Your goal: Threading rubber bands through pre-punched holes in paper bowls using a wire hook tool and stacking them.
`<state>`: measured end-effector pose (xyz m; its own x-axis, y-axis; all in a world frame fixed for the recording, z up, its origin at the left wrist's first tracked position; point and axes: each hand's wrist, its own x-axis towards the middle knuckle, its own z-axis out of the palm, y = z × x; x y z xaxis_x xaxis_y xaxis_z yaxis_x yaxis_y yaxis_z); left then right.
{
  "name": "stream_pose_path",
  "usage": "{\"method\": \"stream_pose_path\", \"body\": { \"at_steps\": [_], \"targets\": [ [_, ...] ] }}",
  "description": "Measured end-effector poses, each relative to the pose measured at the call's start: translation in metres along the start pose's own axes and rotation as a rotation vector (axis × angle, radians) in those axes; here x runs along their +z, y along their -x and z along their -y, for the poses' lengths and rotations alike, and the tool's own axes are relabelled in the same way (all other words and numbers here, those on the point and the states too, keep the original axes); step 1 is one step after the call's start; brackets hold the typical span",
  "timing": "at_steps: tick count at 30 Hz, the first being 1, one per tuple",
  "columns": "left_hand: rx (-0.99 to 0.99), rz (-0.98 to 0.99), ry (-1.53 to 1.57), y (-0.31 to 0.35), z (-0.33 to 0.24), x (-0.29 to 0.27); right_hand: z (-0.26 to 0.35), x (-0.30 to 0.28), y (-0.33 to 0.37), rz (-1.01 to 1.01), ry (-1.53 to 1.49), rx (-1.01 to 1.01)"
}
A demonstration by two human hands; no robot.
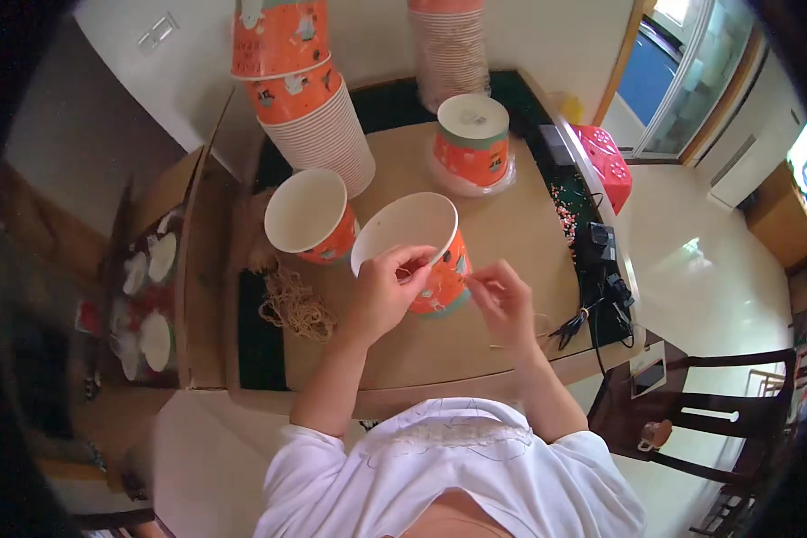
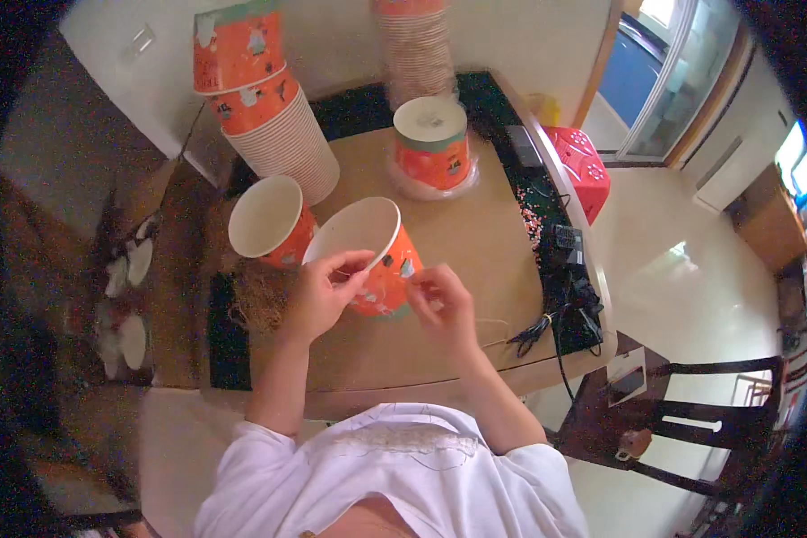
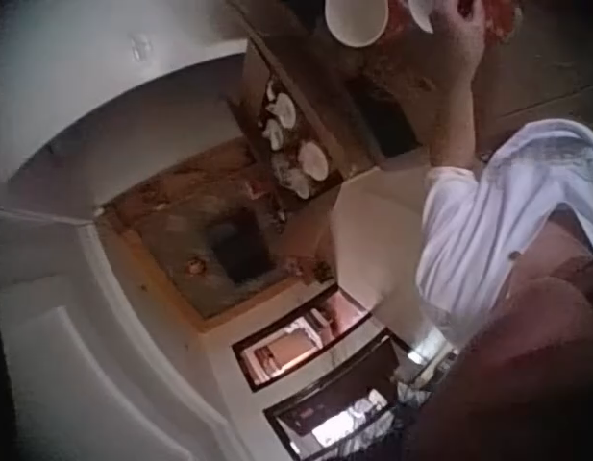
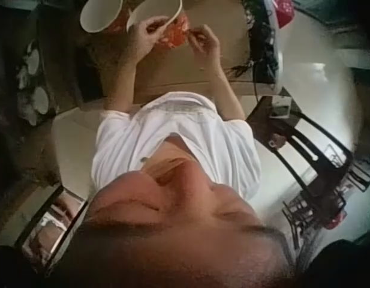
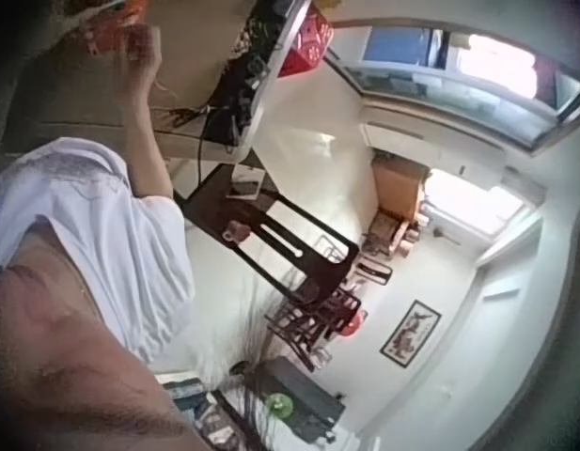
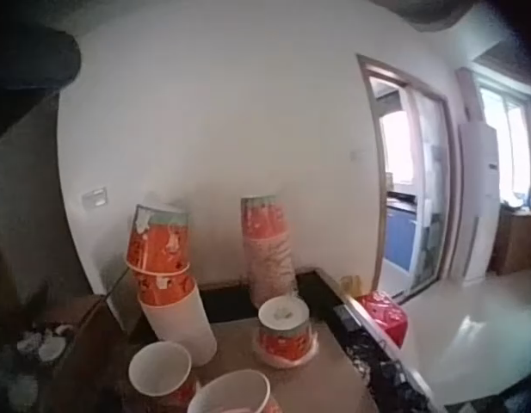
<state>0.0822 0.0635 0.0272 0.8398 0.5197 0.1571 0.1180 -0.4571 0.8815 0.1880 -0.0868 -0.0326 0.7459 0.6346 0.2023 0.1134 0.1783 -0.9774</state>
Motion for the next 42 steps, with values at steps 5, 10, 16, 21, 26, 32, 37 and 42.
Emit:
{"method": "stream_pose_path", "body": {
  "at_steps": [5,10,16,21,26,32,37,42],
  "targets": [
    [-0.05,0.075,0.057,-0.002,0.007,-0.004,-0.016,0.017,-0.008,0.037,0.022,-0.139],
    [-0.133,0.121,0.031,-0.002,0.008,-0.002,-0.015,0.02,-0.007,0.028,0.085,-0.092],
    [-0.112,0.17,0.057,0.002,0.013,0.006,-0.015,0.017,-0.007,0.013,0.124,-0.07],
    [-0.162,0.263,0.11,0.0,0.021,0.012,-0.02,0.016,-0.005,0.031,0.189,-0.039],
    [-0.085,0.261,0.08,0.002,0.036,0.022,-0.028,0.011,-0.003,0.048,0.235,-0.015],
    [0.17,0.143,-0.262,0.0,0.031,0.026,-0.03,0.01,-0.002,0.103,0.27,0.011],
    [0.147,0.098,-0.192,-0.001,0.033,0.029,-0.038,0.007,-0.003,0.111,0.193,0.136],
    [0.033,0.05,-0.101,0.0,0.038,0.028,-0.041,0.008,-0.003,0.12,0.157,0.156]
  ]
}}
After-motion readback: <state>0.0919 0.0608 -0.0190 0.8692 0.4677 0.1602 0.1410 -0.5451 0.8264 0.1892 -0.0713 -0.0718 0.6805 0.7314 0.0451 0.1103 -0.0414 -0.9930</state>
